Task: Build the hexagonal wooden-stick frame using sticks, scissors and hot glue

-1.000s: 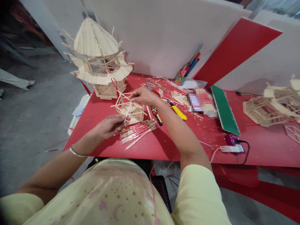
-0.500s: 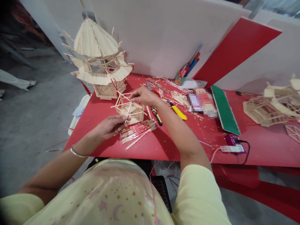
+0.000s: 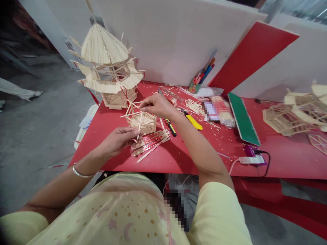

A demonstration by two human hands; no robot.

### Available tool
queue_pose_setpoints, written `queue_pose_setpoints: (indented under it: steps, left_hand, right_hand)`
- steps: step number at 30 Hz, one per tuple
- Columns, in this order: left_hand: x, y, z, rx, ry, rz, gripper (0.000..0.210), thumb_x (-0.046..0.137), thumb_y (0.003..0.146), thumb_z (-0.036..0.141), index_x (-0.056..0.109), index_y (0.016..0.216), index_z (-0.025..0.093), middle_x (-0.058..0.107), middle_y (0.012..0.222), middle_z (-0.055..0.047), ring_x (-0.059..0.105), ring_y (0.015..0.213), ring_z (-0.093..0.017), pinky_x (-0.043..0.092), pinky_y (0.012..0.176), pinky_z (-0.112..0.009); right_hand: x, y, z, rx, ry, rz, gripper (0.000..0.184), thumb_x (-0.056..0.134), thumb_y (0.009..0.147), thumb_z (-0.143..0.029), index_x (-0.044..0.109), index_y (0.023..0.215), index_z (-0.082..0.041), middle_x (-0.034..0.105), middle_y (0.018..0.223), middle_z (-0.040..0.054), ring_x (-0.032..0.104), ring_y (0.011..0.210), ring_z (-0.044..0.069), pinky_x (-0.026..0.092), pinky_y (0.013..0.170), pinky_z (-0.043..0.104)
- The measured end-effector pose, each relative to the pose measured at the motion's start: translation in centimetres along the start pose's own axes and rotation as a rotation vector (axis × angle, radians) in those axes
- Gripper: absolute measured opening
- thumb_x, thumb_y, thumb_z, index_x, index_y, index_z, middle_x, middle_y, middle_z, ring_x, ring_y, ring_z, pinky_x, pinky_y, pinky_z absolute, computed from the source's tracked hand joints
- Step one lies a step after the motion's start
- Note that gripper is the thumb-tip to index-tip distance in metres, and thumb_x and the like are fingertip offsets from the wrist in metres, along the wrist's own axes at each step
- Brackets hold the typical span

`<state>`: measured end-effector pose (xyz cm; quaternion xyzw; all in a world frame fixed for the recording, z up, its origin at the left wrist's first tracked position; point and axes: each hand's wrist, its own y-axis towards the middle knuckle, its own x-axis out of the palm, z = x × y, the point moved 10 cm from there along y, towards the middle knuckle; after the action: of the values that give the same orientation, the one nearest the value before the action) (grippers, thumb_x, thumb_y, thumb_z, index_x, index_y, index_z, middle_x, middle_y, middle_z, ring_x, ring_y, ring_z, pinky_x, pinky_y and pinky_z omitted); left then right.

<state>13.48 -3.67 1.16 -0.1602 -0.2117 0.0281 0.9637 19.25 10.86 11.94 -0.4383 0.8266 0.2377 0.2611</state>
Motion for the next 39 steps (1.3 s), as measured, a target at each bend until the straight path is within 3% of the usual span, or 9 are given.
queue_pose_setpoints:
  steps: [7, 11, 13, 16, 21, 24, 29, 34, 39]
  left_hand:
    - [3.0, 0.5, 0.3, 0.065, -0.18, 0.039, 0.036, 0.091, 0.072, 0.039, 0.076, 0.088, 0.011, 0.074, 0.073, -0.006, 0.066, 0.056, -0.012, 0.056, 0.054, -0.022]
    - [5.1, 0.8, -1.7, 0.103, -0.193, 0.035, 0.038, 0.092, 0.069, 0.043, 0.071, 0.078, 0.012, 0.061, 0.058, 0.002, 0.045, 0.041, -0.004, 0.032, 0.036, -0.015]
    - [6.0, 1.0, -3.3, 0.099, -0.168, 0.026, 0.04, 0.09, 0.071, 0.046, 0.069, 0.073, 0.012, 0.057, 0.055, 0.003, 0.038, 0.039, -0.002, 0.023, 0.035, -0.015]
    - [7.2, 1.8, -5.1, 0.107, -0.128, 0.0, 0.043, 0.089, 0.072, 0.049, 0.069, 0.073, 0.012, 0.061, 0.062, 0.001, 0.038, 0.042, -0.001, 0.023, 0.038, -0.015]
    - [8.3, 3.6, -6.5, 0.106, -0.067, -0.008, 0.041, 0.086, 0.077, 0.052, 0.074, 0.085, 0.013, 0.063, 0.067, 0.0, 0.04, 0.045, -0.003, 0.025, 0.04, -0.016]
    - [8.4, 4.5, -6.6, 0.126, -0.028, -0.003, 0.041, 0.081, 0.082, 0.053, 0.075, 0.087, 0.013, 0.065, 0.07, 0.0, 0.04, 0.044, -0.003, 0.025, 0.04, -0.017]
    - [7.3, 5.5, -6.6, 0.158, 0.016, 0.049, 0.041, 0.082, 0.081, 0.053, 0.076, 0.087, 0.013, 0.064, 0.067, 0.0, 0.037, 0.043, -0.002, 0.026, 0.041, -0.017]
    - [4.8, 6.6, -6.9, 0.134, -0.024, 0.13, 0.045, 0.087, 0.073, 0.054, 0.074, 0.088, 0.013, 0.06, 0.06, 0.003, 0.038, 0.041, -0.003, 0.029, 0.04, -0.018]
    - [3.1, 7.4, -6.3, 0.192, 0.001, 0.17, 0.046, 0.088, 0.071, 0.054, 0.075, 0.087, 0.013, 0.061, 0.059, 0.002, 0.038, 0.039, -0.003, 0.024, 0.037, -0.018]
  right_hand:
    - [-0.1, -6.2, -4.0, -0.117, -0.1, 0.135, 0.011, 0.071, 0.09, -0.019, 0.082, 0.092, -0.017, 0.078, 0.086, 0.004, 0.068, 0.079, 0.016, 0.048, 0.074, 0.028]
    - [0.9, -11.4, -4.2, -0.089, -0.203, 0.285, 0.017, 0.064, 0.097, -0.018, 0.081, 0.1, -0.018, 0.078, 0.099, 0.0077, 0.07, 0.09, 0.019, 0.05, 0.081, 0.031]
    - [1.2, -13.7, -3.1, -0.03, -0.199, 0.344, 0.019, 0.062, 0.1, -0.02, 0.081, 0.102, -0.02, 0.078, 0.103, 0.0078, 0.07, 0.093, 0.019, 0.051, 0.084, 0.031]
    - [1.0, -16.1, -0.3, 0.054, -0.107, 0.353, 0.021, 0.062, 0.102, -0.03, 0.08, 0.109, -0.022, 0.078, 0.104, 0.0058, 0.071, 0.094, 0.019, 0.052, 0.085, 0.031]
    - [-3.7, -18.6, 8.1, 0.324, -0.091, 0.477, 0.038, 0.059, 0.102, -0.047, 0.076, 0.124, -0.022, 0.08, 0.104, 0.0052, 0.072, 0.086, 0.019, 0.054, 0.084, 0.033]
    - [-5.0, -17.9, 12.5, 0.459, -0.317, 0.409, 0.038, 0.058, 0.102, -0.045, 0.076, 0.124, -0.021, 0.079, 0.111, 0.0083, 0.072, 0.095, 0.023, 0.054, 0.091, 0.037]
    - [-2.7, -13.7, 16.1, 0.566, -0.68, 0.129, 0.06, 0.067, 0.092, -0.051, 0.064, 0.142, -0.018, 0.066, 0.141, 0.0178, 0.061, 0.129, 0.035, 0.047, 0.108, 0.045]
    - [-0.9, -11.5, 18.3, 0.787, -0.771, -0.113, 0.091, 0.078, 0.074, -0.057, 0.051, 0.151, -0.016, 0.06, 0.145, 0.0238, 0.06, 0.129, 0.044, 0.051, 0.101, 0.052]
    - [-0.6, -10.2, 18.9, 0.854, -0.823, -0.154, 0.093, 0.081, 0.067, -0.059, 0.056, 0.143, -0.012, 0.06, 0.141, 0.0273, 0.06, 0.128, 0.045, 0.051, 0.101, 0.053]
